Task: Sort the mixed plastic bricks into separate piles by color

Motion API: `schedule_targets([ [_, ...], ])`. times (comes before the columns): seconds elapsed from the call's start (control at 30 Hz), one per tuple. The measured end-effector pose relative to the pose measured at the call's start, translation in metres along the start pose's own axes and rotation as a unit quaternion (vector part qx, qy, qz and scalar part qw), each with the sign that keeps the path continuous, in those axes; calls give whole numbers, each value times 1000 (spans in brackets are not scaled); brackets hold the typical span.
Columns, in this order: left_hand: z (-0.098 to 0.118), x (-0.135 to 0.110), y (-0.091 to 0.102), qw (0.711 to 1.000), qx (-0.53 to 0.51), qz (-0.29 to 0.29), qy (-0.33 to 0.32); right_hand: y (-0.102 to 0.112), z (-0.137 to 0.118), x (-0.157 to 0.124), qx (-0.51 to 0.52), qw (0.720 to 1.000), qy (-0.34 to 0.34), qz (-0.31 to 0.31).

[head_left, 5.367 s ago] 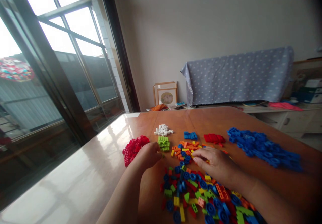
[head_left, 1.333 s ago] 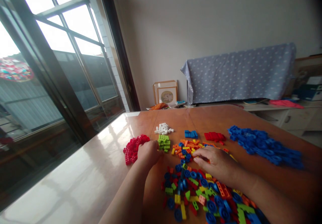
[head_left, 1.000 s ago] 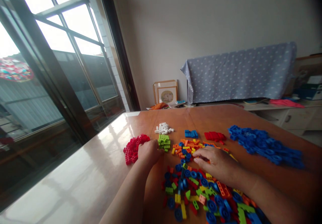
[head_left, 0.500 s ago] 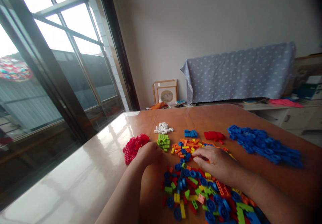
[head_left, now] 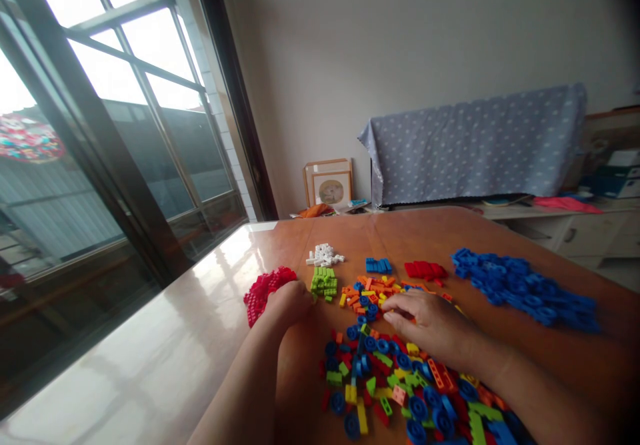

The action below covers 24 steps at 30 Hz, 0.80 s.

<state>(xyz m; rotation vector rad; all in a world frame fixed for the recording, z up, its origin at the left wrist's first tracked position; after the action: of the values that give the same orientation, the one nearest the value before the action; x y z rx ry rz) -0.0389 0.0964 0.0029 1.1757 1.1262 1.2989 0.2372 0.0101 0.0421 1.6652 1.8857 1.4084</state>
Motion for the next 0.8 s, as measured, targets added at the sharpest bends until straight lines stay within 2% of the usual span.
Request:
schedule_targets([
  [0.3, -6, -1, 3, 999, -8, 33, 7, -1, 1, 0, 1, 1000, 7, -2],
  [0.6, 7, -9, 13, 1000, -24, 15, 7, -2, 2, -1, -2, 1000, 5, 0],
  [0.8, 7, -10, 15, 999, -26, 23, 7, 0, 1, 0, -1, 1000, 3, 0],
])
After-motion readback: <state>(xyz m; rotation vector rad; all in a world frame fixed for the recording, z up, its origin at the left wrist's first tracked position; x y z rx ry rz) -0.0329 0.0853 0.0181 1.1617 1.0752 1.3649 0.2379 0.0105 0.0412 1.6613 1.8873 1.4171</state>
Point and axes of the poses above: each hand's wrist, its own x-axis towards the middle knuckle, its own y-axis out of the back of the hand, z = x × y, the point moved 8 cm from there along x, towards the middle knuckle, and after that the axes turned 6 degrees about z, right-handed, at the moved point
